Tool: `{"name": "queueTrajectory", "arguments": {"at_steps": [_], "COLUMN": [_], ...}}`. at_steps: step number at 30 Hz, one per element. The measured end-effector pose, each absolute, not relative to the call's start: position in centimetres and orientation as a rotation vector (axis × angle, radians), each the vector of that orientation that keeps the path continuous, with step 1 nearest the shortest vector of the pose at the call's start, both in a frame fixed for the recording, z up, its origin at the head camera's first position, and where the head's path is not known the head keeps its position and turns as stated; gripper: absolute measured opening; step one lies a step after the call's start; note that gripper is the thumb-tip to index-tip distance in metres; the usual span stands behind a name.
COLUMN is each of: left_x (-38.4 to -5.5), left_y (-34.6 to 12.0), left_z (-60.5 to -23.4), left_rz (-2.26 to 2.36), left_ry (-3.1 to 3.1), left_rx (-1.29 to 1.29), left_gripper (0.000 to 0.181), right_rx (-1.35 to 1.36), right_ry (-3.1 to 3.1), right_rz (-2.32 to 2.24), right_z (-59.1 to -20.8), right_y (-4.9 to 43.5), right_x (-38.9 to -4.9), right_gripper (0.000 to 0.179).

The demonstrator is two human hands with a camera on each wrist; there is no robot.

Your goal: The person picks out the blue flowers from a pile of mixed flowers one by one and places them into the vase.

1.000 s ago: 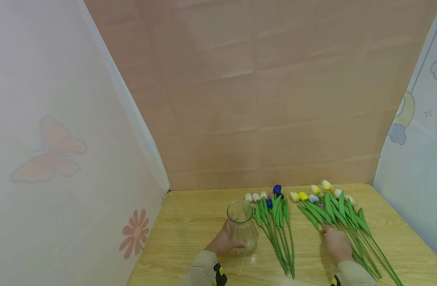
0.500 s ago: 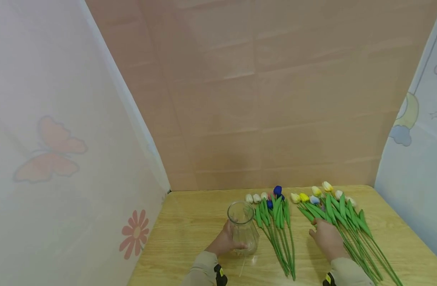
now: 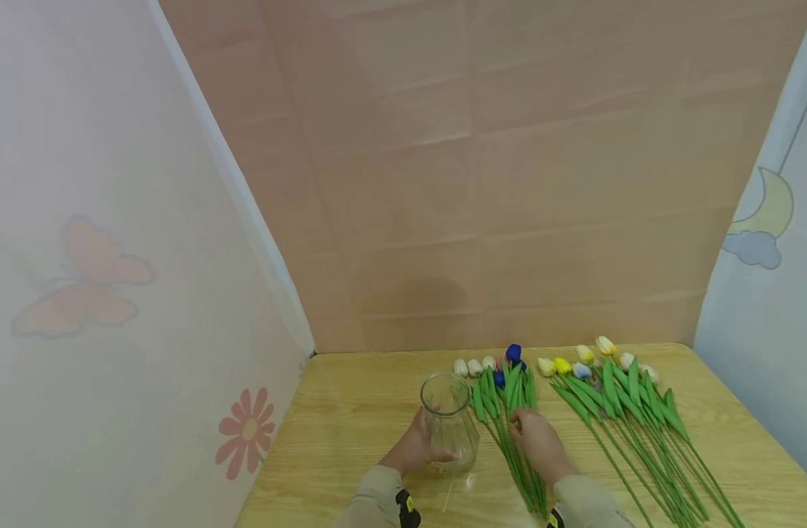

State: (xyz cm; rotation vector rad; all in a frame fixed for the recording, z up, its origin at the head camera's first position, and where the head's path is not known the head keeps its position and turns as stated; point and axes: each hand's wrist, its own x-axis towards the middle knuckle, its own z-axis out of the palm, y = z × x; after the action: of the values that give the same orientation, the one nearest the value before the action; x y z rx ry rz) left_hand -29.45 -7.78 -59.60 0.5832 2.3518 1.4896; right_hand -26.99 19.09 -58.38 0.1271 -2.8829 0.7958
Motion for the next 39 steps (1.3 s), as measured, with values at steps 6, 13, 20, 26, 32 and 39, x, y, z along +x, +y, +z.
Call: {"name": "queueTrajectory", "arguments": {"at_steps": [6,13,20,26,32,39], "left_x": [-29.2,-28.9,-28.9,-29.0,-29.2,-29.4], "left_y": [-7.6,-7.7,-7.5,-7.4,-7.6,-7.8], "left_z": [-59.5,-59.0,-58.8,-58.6,-58.7,-59.1], "left_rz": [1.503,1.485,1.481,1.496,1.489,1.483], "left_ry": [2.344,2.344,2.330,2.330,2.350,2.367], "left_rx": [0.634,0.614,0.622,0.611,0.599,0.622], "left_gripper": [0.119,0.115,0.117,0.115,0.115,0.114], "right_rx": [0.087,0.080,-0.068,-0.225,-0.240,-0.179], "right_ry": [-2.880,-2.870,-2.951,-2.889,-2.767,-2.701], "right_rz": [0.890,0.868,0.951,1.319,1.552,1.609], "right_z": [-59.6,-59.7,-59.5,-59.0,-58.4,-56.3], "right_y": [18.5,18.2,18.4,19.1,19.7,20.0], "right_x": [-27.7,-27.7,-28.2,-28.5,-28.3,-28.4], "right_gripper": [0.003,0.011,0.018,0.027,0.033,0.036]}}
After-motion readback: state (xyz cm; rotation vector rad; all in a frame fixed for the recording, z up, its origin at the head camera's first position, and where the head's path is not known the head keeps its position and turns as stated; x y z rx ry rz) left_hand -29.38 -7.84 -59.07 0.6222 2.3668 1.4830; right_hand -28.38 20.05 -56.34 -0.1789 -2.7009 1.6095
